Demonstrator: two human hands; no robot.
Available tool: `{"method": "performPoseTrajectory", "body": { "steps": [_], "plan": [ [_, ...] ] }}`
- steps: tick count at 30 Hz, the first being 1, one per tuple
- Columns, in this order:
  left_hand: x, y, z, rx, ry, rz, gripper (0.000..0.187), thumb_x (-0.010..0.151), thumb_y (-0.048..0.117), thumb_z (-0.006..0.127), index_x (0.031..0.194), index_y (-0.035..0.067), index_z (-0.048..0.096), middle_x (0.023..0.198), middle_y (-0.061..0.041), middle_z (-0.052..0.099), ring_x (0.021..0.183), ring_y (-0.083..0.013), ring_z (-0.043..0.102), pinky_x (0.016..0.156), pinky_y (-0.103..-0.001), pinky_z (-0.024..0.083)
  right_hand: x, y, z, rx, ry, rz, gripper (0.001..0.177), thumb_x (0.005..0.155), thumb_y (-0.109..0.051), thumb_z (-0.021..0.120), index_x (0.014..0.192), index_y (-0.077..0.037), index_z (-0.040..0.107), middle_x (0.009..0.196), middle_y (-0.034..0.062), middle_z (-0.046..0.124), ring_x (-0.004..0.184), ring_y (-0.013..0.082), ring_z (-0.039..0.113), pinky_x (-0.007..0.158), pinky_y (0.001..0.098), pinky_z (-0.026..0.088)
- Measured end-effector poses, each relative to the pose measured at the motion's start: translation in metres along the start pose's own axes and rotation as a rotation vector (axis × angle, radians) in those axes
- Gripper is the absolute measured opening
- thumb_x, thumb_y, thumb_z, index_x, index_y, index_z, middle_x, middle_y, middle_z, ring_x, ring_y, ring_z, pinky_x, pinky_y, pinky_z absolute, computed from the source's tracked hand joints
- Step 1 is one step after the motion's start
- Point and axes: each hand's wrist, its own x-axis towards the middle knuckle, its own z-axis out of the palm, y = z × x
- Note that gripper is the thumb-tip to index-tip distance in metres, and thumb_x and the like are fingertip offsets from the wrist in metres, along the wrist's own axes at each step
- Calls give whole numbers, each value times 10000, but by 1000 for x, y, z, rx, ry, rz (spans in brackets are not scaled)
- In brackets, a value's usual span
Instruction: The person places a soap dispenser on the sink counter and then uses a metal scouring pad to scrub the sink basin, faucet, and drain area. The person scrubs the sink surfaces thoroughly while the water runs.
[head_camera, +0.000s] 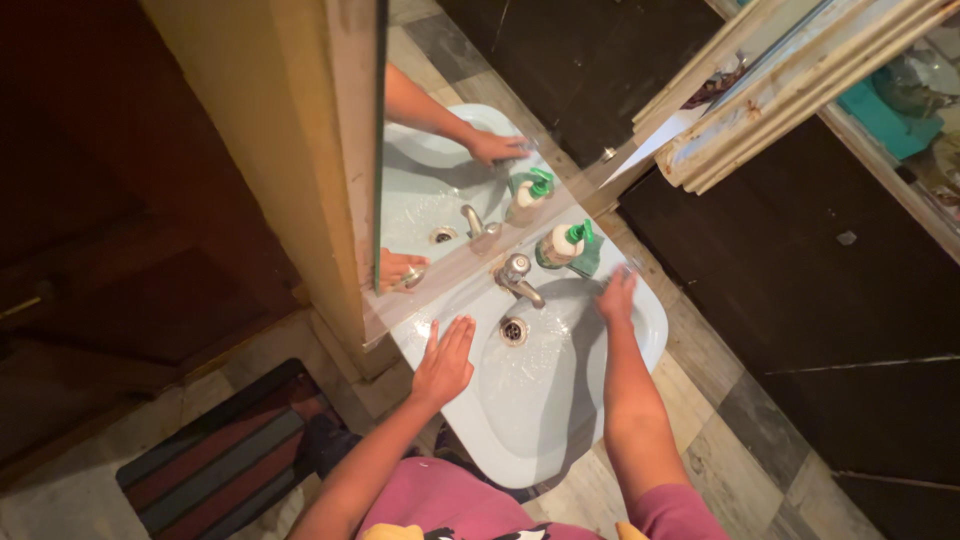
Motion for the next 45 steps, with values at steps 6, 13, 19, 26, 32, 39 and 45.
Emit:
{"method": "performPoseTrajectory", "body": {
  "steps": [6, 13, 19, 26, 32, 39, 45],
  "plan": [
    [0, -1, 3, 40, 18, 16, 730, 820, 155, 615, 1499, -13, 406, 1547, -146, 450, 1488, -265, 363, 1240, -559, 194, 15, -12, -13, -51, -225, -137, 1168, 735, -107, 807, 1667, -301, 130, 1753, 156, 47, 1570, 341, 225, 1218, 473, 308],
    [2, 0, 3, 1, -37, 2, 738, 839, 257, 625, 1485, -23, 405, 1532, -164, 440, 1482, -274, 333, 1217, -591, 169, -19, 41, -34, -35, -41, 121, 1060, 819, -174, 788, 1655, -244, 139, 1724, 167, 64, 1568, 402, 195, 1211, 492, 297],
    [3, -3, 5, 8, 0, 15, 726, 838, 240, 624, 1486, -18, 425, 1530, -160, 456, 1480, -272, 355, 1225, -587, 186, -46, 81, -28, 176, 89, 578, 999, 917, -261, 688, 1699, -122, 82, 1695, 271, 159, 1504, 426, 374, 1231, 454, 354],
    [2, -2, 6, -2, 5, 13, 707, 824, 215, 626, 1468, -10, 442, 1519, -157, 470, 1474, -272, 365, 1218, -591, 198, -19, 5, 0, 545, 239, 256, 613, 1180, -446, 348, 1625, -61, 175, 1696, 258, 199, 1567, 439, 234, 1269, 466, 202],
    [1, 0, 4, 7, -4, 4, 706, 834, 222, 619, 1476, -13, 442, 1518, -154, 469, 1471, -262, 371, 1222, -581, 201, -13, -22, 7, -100, -20, -228, 919, 858, -176, 697, 1637, -165, 208, 1714, 212, 116, 1558, 394, 215, 1226, 491, 268],
    [-1, 0, 5, 33, 33, 10, 693, 842, 204, 615, 1479, -7, 442, 1522, -147, 475, 1469, -261, 386, 1230, -570, 209, -51, 17, 3, -167, 55, -133, 964, 835, -155, 759, 1646, -211, 241, 1727, 168, 124, 1568, 352, 212, 1205, 596, 247],
    [1, 0, 2, -12, 24, -4, 691, 838, 187, 605, 1480, -10, 441, 1518, -151, 477, 1467, -266, 383, 1225, -575, 206, -64, 34, -12, -98, 105, 155, 1019, 788, -215, 783, 1630, -152, 213, 1712, 186, 100, 1582, 339, 169, 1220, 564, 230]
  ]
}}
